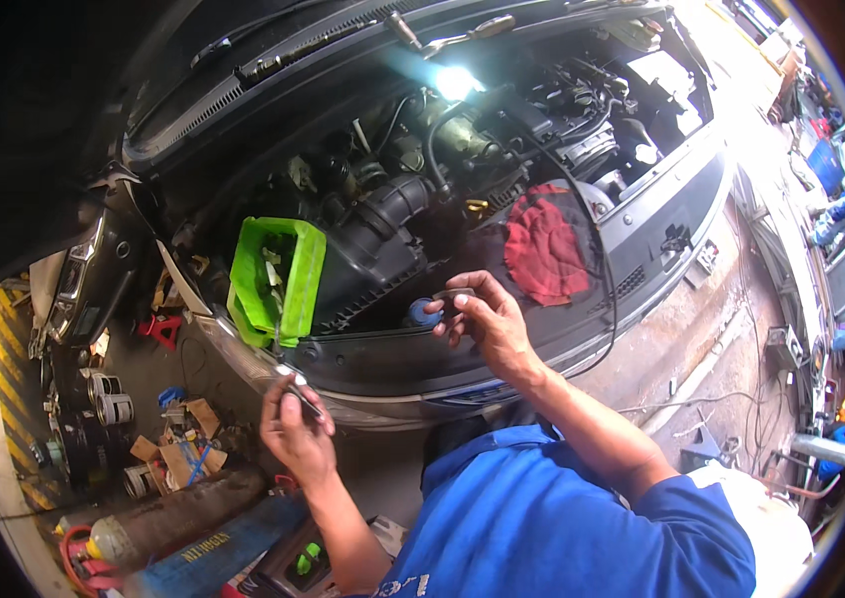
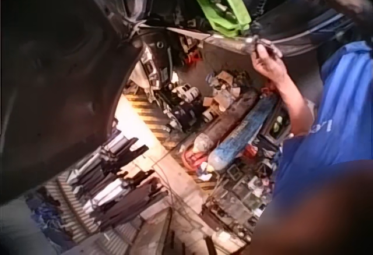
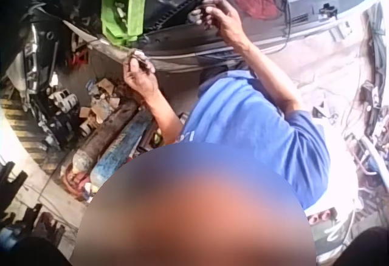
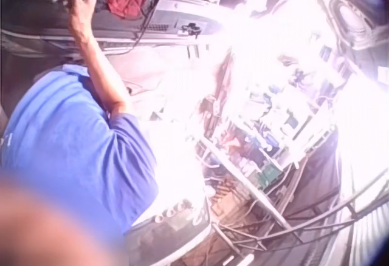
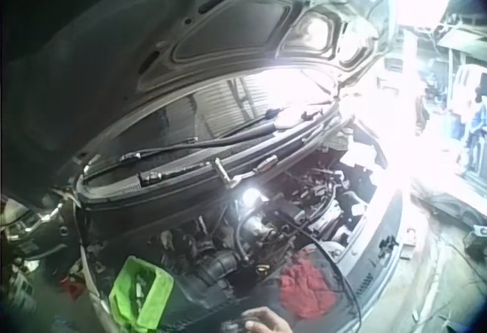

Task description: The recorder is inspecting and repairing vehicle engine components, handling fuel injectors or spark plugs using tools.

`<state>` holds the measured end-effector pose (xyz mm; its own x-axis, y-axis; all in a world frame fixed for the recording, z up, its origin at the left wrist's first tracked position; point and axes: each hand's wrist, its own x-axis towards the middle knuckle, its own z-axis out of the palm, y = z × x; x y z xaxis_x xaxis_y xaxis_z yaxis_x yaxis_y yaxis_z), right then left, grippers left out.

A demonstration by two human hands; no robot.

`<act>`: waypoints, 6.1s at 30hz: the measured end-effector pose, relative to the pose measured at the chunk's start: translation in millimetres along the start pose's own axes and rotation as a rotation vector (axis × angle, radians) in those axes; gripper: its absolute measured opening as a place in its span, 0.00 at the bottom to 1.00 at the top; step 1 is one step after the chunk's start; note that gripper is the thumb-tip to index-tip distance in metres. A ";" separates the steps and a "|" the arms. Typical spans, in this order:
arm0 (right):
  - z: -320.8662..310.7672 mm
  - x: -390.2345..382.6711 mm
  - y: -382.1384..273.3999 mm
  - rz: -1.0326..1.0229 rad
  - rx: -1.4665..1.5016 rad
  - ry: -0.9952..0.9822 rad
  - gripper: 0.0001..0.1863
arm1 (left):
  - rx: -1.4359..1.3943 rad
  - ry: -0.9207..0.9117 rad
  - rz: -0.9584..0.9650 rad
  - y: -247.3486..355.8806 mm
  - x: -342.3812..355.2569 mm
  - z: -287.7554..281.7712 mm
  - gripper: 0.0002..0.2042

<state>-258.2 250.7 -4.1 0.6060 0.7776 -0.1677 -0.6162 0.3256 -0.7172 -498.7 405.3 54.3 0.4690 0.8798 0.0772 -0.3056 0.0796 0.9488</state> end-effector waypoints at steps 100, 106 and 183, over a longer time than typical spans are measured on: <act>-268.7 549.2 -254.3 -0.146 -2.072 -0.302 0.18 | 1.245 -0.017 0.088 -251.2 263.0 457.6 0.23; -277.2 542.2 -240.7 -0.432 -2.081 -0.230 0.13 | 1.226 -0.026 0.051 -249.8 263.4 459.6 0.24; -274.4 576.0 -281.4 -0.453 -2.084 -0.346 0.09 | 1.166 -0.034 0.049 -251.4 266.0 455.4 0.21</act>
<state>402.3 459.3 -84.4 0.2747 0.9557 0.1058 0.9462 -0.2491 -0.2063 80.2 405.9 -24.2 0.5052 0.8555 0.1134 0.6138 -0.4485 0.6497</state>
